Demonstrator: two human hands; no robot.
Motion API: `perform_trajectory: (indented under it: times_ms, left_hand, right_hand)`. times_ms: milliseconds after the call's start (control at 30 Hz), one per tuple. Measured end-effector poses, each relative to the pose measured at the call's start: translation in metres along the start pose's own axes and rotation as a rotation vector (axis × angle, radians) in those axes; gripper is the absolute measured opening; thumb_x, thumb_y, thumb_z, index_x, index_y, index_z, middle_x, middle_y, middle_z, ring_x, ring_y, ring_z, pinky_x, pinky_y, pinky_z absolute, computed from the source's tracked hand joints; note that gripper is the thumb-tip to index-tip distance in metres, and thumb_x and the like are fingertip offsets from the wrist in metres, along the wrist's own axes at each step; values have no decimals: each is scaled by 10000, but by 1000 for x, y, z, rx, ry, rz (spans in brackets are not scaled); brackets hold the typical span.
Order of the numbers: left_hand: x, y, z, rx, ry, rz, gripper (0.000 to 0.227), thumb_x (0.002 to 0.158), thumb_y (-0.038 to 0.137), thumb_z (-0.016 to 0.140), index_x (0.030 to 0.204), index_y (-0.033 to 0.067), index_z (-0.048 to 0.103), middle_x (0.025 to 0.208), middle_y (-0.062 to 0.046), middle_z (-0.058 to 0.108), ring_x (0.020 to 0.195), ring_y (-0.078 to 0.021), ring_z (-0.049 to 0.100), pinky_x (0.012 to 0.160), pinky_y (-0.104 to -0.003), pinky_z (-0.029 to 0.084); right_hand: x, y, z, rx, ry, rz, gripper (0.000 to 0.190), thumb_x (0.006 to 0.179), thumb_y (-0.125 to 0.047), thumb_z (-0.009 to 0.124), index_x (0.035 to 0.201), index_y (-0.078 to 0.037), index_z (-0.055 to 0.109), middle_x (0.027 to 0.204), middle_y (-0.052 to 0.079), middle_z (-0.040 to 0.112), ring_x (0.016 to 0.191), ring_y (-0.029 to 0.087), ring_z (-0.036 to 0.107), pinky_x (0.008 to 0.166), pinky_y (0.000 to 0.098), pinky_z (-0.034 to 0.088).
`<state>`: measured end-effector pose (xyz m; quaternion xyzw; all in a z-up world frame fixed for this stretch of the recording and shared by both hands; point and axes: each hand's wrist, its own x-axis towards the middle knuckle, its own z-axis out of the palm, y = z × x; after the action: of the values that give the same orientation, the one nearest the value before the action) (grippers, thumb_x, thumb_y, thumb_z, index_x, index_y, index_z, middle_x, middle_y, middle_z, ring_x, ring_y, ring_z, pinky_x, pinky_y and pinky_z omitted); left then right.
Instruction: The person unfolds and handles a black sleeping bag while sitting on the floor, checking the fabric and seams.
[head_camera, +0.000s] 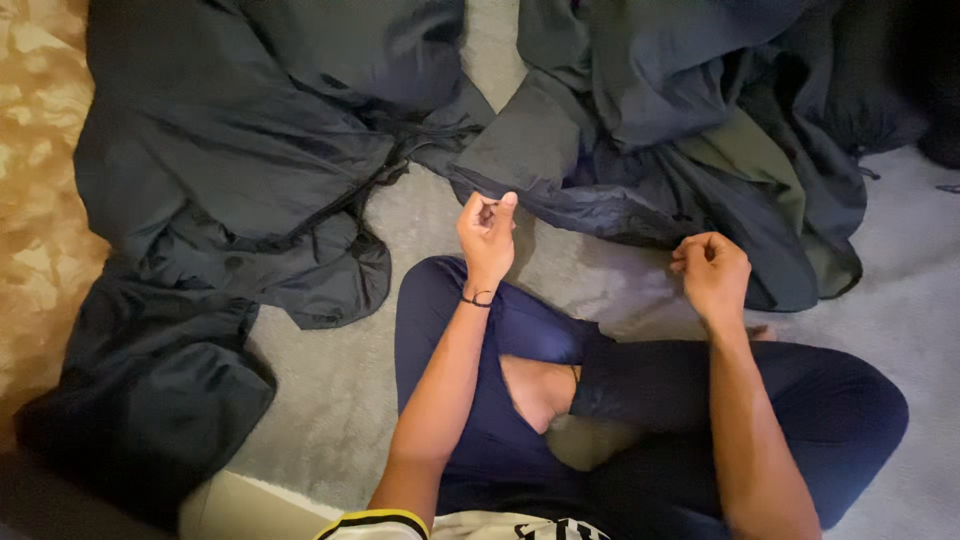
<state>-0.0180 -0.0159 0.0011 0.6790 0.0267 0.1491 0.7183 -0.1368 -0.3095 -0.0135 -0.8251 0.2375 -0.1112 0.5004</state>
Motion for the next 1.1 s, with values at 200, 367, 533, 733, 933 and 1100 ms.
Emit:
perform_trajectory:
  times_ms: [200,367,533,733,933,1100]
  left_hand:
    - [7,7,-1,-142,126,-228,229,1103,232,652,897,137,620,677,12,666,549,-56,614,553,-175,500]
    - [-15,0,21,-129,-48,-601,496,1095,522,598,827,105,610,603,-53,615,502,-101,598,470,-209,530]
    - [-59,-10,61,19,-550,-767,663,1013,647,668,982,-8,768,793,-180,782,510,-146,697,420,-267,582]
    - [-55,-18,65,-67,-316,-636,106,928,136,711,913,35,742,783,-137,770,530,-137,666,461,-253,594]
    - [-53,-5,52,61,-429,-201,177,852,85,865,1024,99,828,968,-68,782,667,-133,747,538,-247,618]
    - [-69,-2,50,439,-638,300,232,864,229,882,1061,173,772,945,-22,760,812,-238,733,726,-374,610]
  right_hand:
    - [-9,-2,6,-120,-71,-48,171,1009,-120,643,939,-93,796,762,127,748,798,331,755,764,443,582]
    - [-26,-9,28,27,-77,-98,148,1021,-85,664,950,-64,793,738,130,726,713,248,729,718,381,572]
    - [-35,-13,42,19,-158,-249,98,1005,-97,750,932,-116,814,654,92,719,651,260,713,640,366,555]
    - [-33,-7,34,-120,-142,-236,139,964,-92,753,827,-79,771,607,110,693,600,312,693,570,390,520]
    - [-29,-13,33,-44,-152,-175,129,976,-120,736,855,-111,779,645,68,725,615,249,698,589,360,522]
    - [-36,-13,31,-84,-145,-197,117,951,-133,749,840,-121,783,650,71,734,643,298,717,598,385,538]
